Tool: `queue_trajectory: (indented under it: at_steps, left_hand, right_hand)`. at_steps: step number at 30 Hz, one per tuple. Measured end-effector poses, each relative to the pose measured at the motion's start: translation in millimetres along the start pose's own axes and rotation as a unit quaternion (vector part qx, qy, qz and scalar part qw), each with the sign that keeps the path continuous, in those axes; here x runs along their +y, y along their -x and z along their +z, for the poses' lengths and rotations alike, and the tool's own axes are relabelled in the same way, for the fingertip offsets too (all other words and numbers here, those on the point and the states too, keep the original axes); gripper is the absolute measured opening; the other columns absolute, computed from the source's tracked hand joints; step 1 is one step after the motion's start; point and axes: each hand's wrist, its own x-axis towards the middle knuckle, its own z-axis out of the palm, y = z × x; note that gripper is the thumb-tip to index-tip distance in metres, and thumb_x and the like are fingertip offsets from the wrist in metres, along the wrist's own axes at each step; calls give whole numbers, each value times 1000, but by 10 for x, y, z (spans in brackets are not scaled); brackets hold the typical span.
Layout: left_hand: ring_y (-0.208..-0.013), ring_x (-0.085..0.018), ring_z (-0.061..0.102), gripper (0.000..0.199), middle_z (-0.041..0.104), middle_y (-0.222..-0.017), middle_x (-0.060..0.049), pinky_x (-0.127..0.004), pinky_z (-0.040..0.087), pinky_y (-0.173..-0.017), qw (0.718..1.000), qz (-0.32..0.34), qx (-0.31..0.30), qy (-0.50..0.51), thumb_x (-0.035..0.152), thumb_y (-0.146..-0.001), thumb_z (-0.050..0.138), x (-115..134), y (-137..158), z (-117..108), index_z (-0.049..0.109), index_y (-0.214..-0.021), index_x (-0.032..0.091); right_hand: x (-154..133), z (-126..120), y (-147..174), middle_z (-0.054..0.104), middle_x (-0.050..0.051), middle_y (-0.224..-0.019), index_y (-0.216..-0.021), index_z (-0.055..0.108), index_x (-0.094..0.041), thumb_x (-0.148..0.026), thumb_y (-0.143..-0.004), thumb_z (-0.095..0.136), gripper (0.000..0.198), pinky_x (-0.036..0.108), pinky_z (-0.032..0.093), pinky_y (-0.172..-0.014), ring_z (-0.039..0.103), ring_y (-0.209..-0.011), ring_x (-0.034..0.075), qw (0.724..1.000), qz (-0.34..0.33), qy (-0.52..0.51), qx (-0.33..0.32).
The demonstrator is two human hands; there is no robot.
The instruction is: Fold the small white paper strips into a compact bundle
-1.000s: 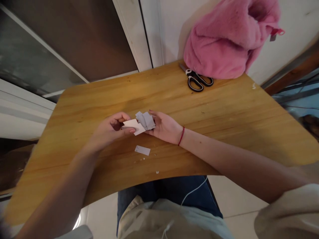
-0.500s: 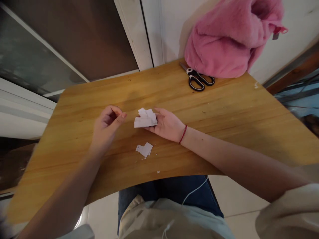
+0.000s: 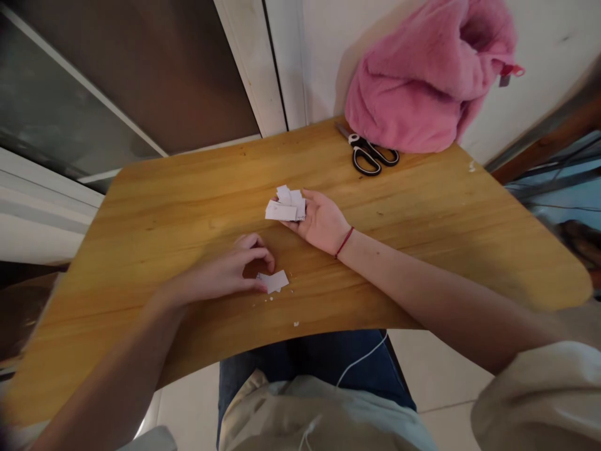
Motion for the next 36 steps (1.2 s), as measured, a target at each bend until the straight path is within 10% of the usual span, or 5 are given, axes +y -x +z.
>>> queue_trajectory:
  at_steps: [16, 23, 36]
  left_hand:
    - [-73, -13, 55, 2, 61, -80, 1, -28, 46, -68, 990, 56, 39, 123, 21, -80, 57, -9, -9, -2, 58, -81, 22]
    - [-79, -13, 55, 15, 60, -87, 0, -28, 45, -75, 921, 56, 251, 292, 29, -79, 66, -60, -81, -6, 55, -86, 21]
    - [-108, -23, 48, 32, 55, -115, -8, -40, 41, -93, 924, 37, 380, 6, 21, -84, 57, -66, -126, 114, 53, -116, 24]
  right_hand:
    - [16, 37, 40, 74, 8, -99, -124, 56, -13, -25, -100, 24, 41, 33, 55, -85, 68, -93, 17, 1000, 9, -2, 10]
    - [138, 64, 101, 74, 8, -94, -114, 58, -12, -26, -100, 26, 38, 32, 55, -86, 68, -85, 17, 997, 72, -2, -15]
    - [290, 103, 189, 71, 12, -100, -124, 53, -6, -32, -102, 24, 45, 35, 51, -91, 67, -86, 18, 984, 167, -12, -58]
